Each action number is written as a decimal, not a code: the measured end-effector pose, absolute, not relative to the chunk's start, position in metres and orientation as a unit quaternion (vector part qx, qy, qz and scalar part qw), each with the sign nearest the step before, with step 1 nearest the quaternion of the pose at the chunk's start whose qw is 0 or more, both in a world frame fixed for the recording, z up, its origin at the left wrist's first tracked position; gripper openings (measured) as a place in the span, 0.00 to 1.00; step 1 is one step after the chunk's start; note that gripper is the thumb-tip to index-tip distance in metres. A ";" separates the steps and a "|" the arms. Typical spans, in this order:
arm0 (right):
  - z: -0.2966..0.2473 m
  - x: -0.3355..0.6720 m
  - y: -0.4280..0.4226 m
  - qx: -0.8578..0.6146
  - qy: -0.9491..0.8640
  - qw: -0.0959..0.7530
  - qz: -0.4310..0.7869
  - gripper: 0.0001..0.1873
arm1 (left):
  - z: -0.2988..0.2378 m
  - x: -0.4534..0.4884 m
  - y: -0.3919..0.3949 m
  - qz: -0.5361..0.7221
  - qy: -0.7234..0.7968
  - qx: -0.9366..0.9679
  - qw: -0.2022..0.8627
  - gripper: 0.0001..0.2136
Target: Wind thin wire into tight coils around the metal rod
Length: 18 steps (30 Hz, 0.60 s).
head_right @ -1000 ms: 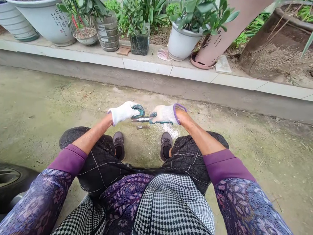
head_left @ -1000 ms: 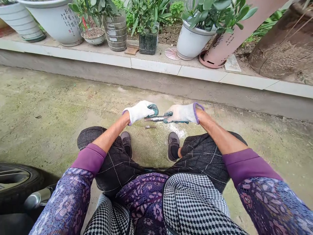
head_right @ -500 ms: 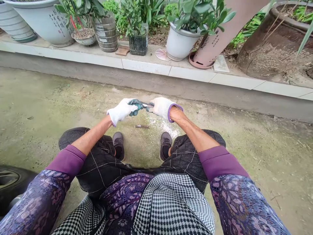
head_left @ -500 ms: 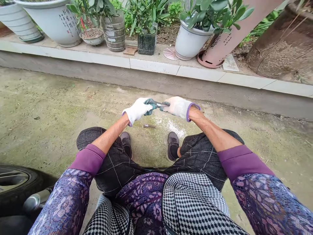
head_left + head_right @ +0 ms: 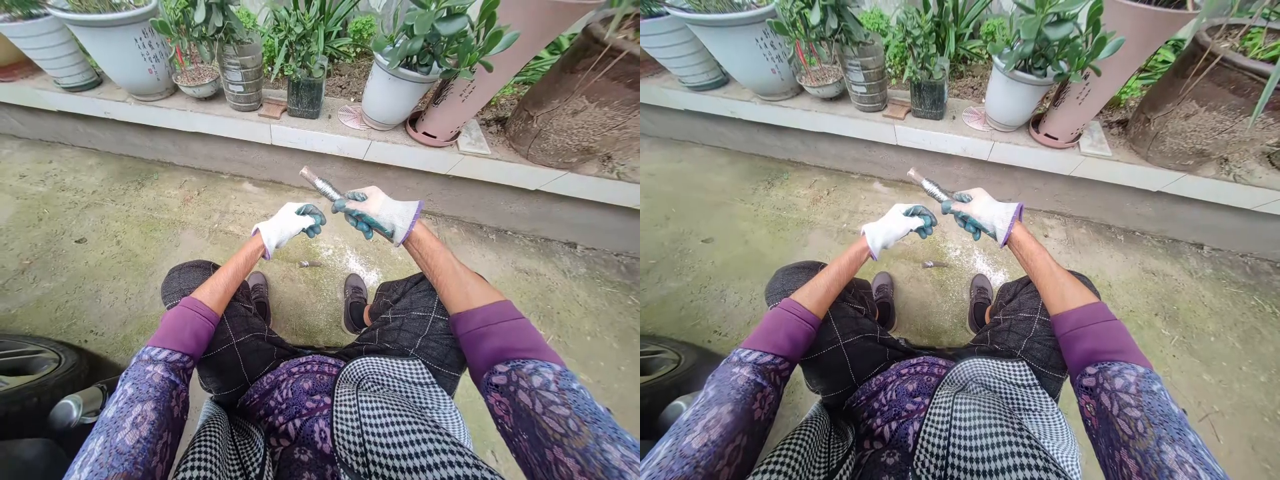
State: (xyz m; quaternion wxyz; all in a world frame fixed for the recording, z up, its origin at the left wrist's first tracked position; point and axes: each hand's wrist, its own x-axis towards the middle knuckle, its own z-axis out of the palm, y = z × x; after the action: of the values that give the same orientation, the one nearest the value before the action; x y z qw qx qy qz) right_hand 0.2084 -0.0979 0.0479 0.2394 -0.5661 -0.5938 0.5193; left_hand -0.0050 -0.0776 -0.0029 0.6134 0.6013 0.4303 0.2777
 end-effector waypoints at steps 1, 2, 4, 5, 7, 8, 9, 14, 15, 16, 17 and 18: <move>0.048 0.208 -0.099 -0.563 -0.593 0.243 0.522 0.24 | -0.003 -0.007 -0.076 0.277 0.418 0.605 0.619 0.10; 0.049 0.207 -0.099 -0.562 -0.591 0.247 0.523 0.23 | -0.003 -0.009 -0.075 0.282 0.402 0.606 0.626 0.13; 0.049 0.207 -0.099 -0.561 -0.590 0.252 0.522 0.21 | 0.000 -0.013 -0.073 0.314 0.369 0.589 0.647 0.20; 0.048 0.206 -0.098 -0.561 -0.591 0.253 0.522 0.19 | 0.001 -0.013 -0.071 0.334 0.358 0.571 0.659 0.21; 0.046 0.203 -0.097 -0.565 -0.595 0.252 0.514 0.15 | 0.004 -0.011 -0.069 0.364 0.356 0.524 0.683 0.19; 0.044 0.200 -0.097 -0.570 -0.597 0.252 0.505 0.12 | 0.005 -0.009 -0.068 0.374 0.363 0.502 0.690 0.16; 0.041 0.197 -0.097 -0.576 -0.601 0.251 0.494 0.10 | 0.006 -0.005 -0.067 0.382 0.375 0.483 0.693 0.13; 0.033 0.176 -0.102 -0.576 -0.661 0.210 0.433 0.05 | 0.010 0.013 -0.069 0.437 0.446 0.441 0.644 0.03; 0.033 0.174 -0.102 -0.561 -0.676 0.201 0.433 0.05 | 0.011 0.014 -0.070 0.444 0.450 0.445 0.634 0.03; 0.033 0.174 -0.101 -0.547 -0.684 0.198 0.440 0.05 | 0.011 0.014 -0.070 0.448 0.448 0.452 0.628 0.04; 0.034 0.176 -0.099 -0.536 -0.683 0.206 0.451 0.05 | 0.013 0.014 -0.071 0.447 0.444 0.460 0.625 0.04; 0.035 0.179 -0.096 -0.529 -0.674 0.227 0.462 0.05 | 0.014 0.012 -0.072 0.443 0.440 0.468 0.626 0.05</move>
State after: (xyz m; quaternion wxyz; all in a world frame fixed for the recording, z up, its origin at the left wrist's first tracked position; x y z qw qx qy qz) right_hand 0.1787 -0.0955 0.0346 0.2272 -0.5292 -0.6742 0.4624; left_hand 0.0116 -0.0718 0.0139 0.6259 0.4675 0.4400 0.4428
